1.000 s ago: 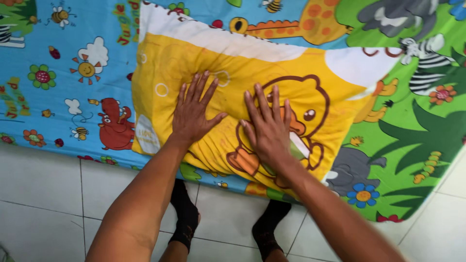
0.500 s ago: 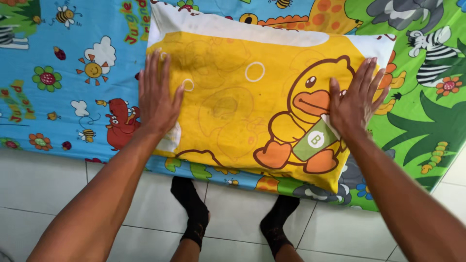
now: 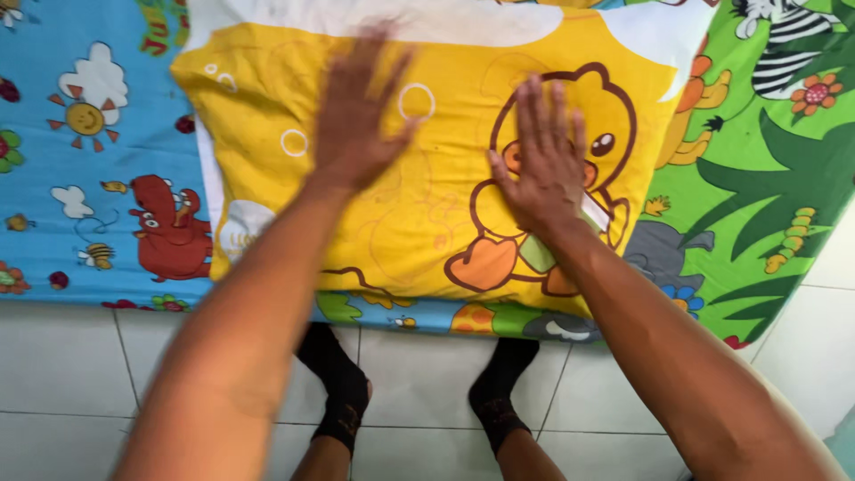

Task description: The person sweeps the floor with a broom, then places a pillow on the bed. They put a yellow pillowcase on the pillow, smooth it, and place it on the bed. The person then picks up a rolled green blanket and places it on the bed, followed by a rolled pink blanket.

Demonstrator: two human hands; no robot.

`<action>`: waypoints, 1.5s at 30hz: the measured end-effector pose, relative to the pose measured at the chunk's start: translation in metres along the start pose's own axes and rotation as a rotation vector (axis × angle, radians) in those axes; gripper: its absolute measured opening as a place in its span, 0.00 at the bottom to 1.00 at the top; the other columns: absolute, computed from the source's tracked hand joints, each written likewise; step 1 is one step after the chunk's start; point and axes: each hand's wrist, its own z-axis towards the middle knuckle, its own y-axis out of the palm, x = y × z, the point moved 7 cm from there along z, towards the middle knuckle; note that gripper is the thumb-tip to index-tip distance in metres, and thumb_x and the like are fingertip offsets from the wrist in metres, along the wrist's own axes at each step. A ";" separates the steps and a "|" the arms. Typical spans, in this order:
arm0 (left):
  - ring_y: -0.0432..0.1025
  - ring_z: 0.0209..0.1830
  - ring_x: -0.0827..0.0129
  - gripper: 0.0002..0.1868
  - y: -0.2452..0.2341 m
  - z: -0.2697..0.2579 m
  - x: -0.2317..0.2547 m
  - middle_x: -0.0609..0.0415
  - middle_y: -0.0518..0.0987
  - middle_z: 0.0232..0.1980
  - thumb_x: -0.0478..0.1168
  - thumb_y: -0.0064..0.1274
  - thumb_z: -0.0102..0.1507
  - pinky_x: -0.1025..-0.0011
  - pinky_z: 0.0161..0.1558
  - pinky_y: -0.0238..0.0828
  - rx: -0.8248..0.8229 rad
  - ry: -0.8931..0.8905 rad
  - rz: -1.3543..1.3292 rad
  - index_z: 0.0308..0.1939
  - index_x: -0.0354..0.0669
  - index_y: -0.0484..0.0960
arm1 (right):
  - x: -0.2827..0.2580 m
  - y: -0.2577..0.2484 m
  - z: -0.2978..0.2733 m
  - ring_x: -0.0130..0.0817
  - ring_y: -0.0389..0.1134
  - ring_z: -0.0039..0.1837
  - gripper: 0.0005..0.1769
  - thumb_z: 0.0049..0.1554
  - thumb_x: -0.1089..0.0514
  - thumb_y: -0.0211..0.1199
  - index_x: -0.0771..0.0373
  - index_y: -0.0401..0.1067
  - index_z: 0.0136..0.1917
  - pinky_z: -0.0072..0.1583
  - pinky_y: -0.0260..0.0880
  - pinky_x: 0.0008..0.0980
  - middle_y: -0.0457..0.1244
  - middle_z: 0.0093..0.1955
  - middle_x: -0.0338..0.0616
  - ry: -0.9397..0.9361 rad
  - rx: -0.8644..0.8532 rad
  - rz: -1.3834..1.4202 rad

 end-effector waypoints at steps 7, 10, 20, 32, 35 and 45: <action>0.36 0.84 0.44 0.43 -0.047 -0.072 -0.058 0.40 0.42 0.85 0.54 0.50 0.71 0.44 0.77 0.30 -0.102 -0.357 0.143 0.84 0.44 0.49 | 0.060 -0.033 -0.058 0.51 0.27 0.89 0.50 0.69 0.33 0.49 0.67 0.33 0.86 0.81 0.20 0.58 0.32 0.90 0.52 0.352 0.091 0.033; 0.37 0.91 0.56 0.42 -0.041 -0.086 -0.014 0.49 0.43 0.90 0.45 0.47 0.69 0.51 0.87 0.30 0.014 -0.259 -0.108 0.86 0.48 0.50 | 0.058 -0.026 -0.083 0.61 0.30 0.85 0.50 0.68 0.36 0.52 0.72 0.37 0.84 0.76 0.23 0.62 0.33 0.86 0.63 0.584 0.207 0.144; 0.44 0.82 0.50 0.49 -0.012 -0.188 0.039 0.47 0.48 0.83 0.62 0.59 0.58 0.50 0.77 0.42 -0.201 -0.434 -0.184 0.78 0.56 0.57 | 0.058 0.008 -0.150 0.59 0.49 0.80 0.51 0.55 0.33 0.62 0.62 0.50 0.80 0.73 0.51 0.61 0.52 0.79 0.61 0.252 0.019 0.184; 0.55 0.76 0.43 0.34 -0.109 -0.215 0.037 0.35 0.63 0.75 0.42 0.59 0.60 0.49 0.73 0.48 -0.143 -0.361 0.000 0.70 0.42 0.70 | 0.124 0.016 -0.113 0.36 0.73 0.44 0.30 0.50 0.50 0.72 0.73 0.72 0.58 0.42 0.76 0.34 0.69 0.49 0.47 0.926 -0.122 1.264; 0.71 0.67 0.51 0.18 -0.129 -0.173 0.102 0.46 0.77 0.62 0.34 0.56 0.62 0.59 0.69 0.65 -0.031 -0.240 -0.433 0.57 0.41 0.79 | 0.101 -0.019 -0.107 0.35 0.68 0.40 0.21 0.53 0.52 0.70 0.70 0.74 0.53 0.38 0.69 0.37 0.67 0.45 0.46 0.934 -0.061 1.157; 0.79 0.50 0.57 0.26 -0.274 -0.033 0.188 0.47 0.83 0.47 0.61 0.58 0.62 0.63 0.54 0.74 0.140 -0.605 -0.635 0.47 0.40 0.82 | -0.131 -0.240 -0.064 0.40 0.71 0.42 0.25 0.50 0.57 0.69 0.67 0.68 0.59 0.36 0.75 0.44 0.66 0.48 0.44 0.298 0.108 0.999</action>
